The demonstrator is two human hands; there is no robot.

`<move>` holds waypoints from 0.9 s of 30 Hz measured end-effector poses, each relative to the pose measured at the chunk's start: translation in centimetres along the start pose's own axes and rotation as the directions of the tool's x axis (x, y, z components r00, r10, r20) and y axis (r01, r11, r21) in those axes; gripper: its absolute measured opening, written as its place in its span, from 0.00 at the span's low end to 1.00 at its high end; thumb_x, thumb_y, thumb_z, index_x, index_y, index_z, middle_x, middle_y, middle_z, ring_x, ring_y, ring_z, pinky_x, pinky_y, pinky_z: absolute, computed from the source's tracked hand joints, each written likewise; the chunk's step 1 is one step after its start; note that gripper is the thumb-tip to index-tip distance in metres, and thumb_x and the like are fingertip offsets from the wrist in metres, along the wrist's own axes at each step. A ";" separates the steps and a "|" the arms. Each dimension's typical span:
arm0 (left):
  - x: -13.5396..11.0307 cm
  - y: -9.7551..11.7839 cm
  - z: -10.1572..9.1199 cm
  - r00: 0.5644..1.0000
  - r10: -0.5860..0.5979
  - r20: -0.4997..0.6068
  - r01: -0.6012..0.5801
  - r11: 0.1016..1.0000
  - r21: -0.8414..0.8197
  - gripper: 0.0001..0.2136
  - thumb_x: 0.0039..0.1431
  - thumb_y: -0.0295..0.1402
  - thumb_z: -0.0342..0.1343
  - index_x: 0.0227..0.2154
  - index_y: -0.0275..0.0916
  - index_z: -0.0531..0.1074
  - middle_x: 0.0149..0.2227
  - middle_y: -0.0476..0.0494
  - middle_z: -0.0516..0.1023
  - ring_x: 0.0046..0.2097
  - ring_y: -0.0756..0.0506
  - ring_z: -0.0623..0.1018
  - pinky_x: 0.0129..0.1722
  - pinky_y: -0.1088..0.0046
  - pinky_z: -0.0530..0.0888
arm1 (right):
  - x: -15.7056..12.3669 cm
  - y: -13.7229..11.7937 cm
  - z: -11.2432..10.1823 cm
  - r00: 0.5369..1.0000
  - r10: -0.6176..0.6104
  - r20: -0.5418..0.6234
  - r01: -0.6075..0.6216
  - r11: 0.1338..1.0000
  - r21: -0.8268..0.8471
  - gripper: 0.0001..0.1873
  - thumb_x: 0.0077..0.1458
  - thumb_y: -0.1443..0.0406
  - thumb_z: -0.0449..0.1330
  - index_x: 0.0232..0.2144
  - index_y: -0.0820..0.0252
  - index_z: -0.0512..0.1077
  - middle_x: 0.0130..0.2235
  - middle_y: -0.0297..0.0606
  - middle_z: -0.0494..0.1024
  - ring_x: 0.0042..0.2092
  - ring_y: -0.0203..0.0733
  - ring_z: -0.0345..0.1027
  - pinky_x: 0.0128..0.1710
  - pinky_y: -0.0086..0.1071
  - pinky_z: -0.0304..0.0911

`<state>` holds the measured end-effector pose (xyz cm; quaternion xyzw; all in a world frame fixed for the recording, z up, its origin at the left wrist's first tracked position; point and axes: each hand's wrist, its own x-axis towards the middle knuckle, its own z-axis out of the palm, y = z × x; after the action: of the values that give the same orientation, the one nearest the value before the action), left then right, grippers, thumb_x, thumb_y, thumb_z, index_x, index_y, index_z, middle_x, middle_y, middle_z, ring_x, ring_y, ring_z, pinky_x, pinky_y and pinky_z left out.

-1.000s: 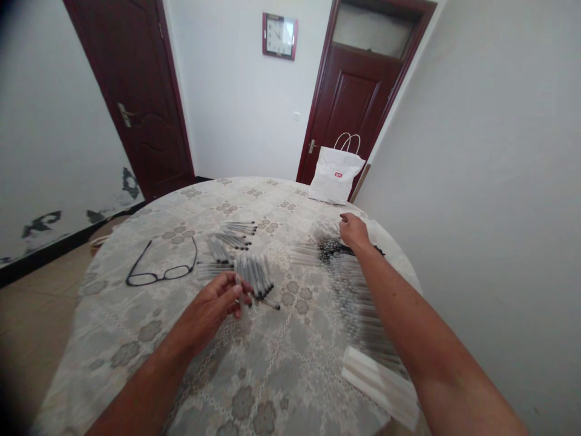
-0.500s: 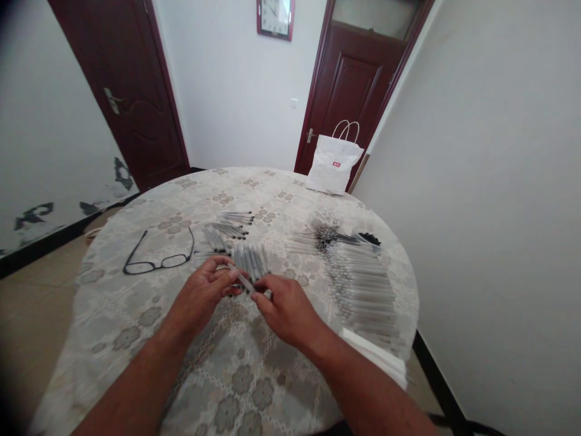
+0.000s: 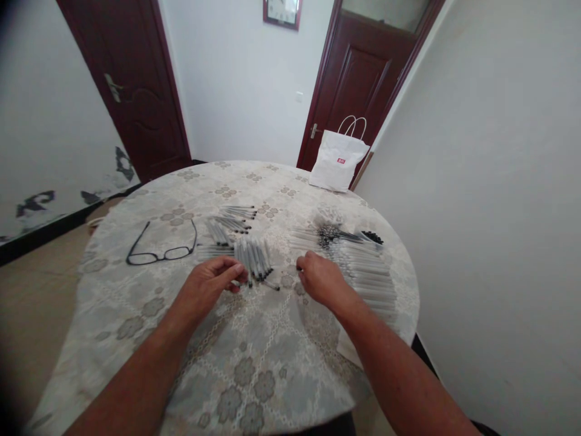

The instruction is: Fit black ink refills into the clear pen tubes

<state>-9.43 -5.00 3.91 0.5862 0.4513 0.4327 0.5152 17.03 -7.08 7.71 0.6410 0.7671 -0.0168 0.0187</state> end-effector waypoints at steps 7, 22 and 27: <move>0.1 -0.1 -0.1 1.000 0.000 -0.013 0.000 1.000 -0.003 0.14 0.58 0.45 0.60 0.32 0.37 0.77 0.32 0.41 0.82 0.34 0.42 0.80 0.31 0.68 0.76 | 5.0 3.7 1.9 0.981 0.193 0.001 -0.185 0.944 -0.275 0.15 0.65 0.70 0.51 0.45 0.63 0.77 0.47 0.52 0.77 0.46 0.47 0.76 0.43 0.32 0.66; -0.2 0.6 -0.4 1.000 -0.012 -0.029 0.012 1.000 -0.017 0.14 0.59 0.44 0.59 0.32 0.37 0.76 0.32 0.41 0.82 0.34 0.43 0.80 0.31 0.68 0.76 | 7.4 4.0 3.6 0.982 0.190 0.002 -0.182 0.941 -0.284 0.18 0.64 0.72 0.48 0.47 0.65 0.76 0.47 0.54 0.77 0.46 0.48 0.77 0.45 0.34 0.68; -0.3 0.6 -0.6 0.999 -0.001 -0.032 0.001 1.000 -0.013 0.13 0.58 0.44 0.59 0.32 0.37 0.76 0.32 0.41 0.82 0.34 0.43 0.80 0.32 0.68 0.77 | 7.5 4.0 4.1 0.986 0.159 0.046 -0.140 0.950 -0.280 0.17 0.64 0.73 0.49 0.47 0.64 0.76 0.47 0.52 0.78 0.47 0.46 0.77 0.46 0.31 0.66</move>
<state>-10.05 -5.23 4.57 0.5756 0.4570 0.4447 0.5120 19.69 0.77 3.27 0.6875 0.7101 0.0696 0.1351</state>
